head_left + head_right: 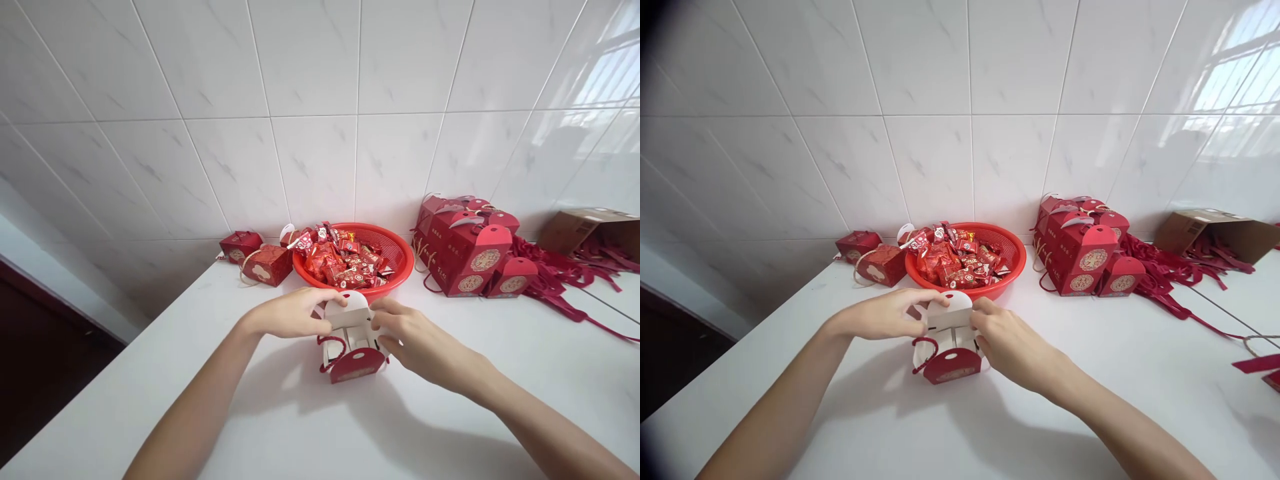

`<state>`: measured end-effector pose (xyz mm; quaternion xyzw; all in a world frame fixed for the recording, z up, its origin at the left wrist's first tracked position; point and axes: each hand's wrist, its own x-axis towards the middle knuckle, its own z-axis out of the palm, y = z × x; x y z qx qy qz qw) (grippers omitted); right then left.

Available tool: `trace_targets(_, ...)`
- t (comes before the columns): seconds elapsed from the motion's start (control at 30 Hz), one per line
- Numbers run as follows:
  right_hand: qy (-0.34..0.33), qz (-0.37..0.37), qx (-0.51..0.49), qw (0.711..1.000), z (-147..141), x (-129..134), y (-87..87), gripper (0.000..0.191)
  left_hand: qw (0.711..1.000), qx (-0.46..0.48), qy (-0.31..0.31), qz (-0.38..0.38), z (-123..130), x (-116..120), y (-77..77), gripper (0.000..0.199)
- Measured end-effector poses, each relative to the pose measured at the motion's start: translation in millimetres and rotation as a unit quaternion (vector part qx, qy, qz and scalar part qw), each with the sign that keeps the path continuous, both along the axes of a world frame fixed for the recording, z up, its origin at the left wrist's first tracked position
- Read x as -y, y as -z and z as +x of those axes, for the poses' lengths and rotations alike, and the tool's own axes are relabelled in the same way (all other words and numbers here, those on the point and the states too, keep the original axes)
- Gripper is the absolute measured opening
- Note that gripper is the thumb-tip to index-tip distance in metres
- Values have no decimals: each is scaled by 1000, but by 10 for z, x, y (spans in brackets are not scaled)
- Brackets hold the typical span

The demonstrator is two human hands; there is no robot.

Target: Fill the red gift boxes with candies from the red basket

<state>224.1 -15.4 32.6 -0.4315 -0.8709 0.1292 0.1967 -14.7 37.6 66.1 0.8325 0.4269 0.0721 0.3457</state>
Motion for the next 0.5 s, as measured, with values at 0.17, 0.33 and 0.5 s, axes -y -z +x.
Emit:
trace_targets(0.17,11,10,71,997,32,-12,-54,11,996,-81,43,-3,-230,-90,-36,84)
trace_targets(0.33,-12,-11,127,992,71,-26,-9,76,990,-122,65,33,-192,-76,33,85)
trace_targets(0.5,-32,-69,161,984,105,-8,64,110,985,-161,51,33,-84,54,-29,67)
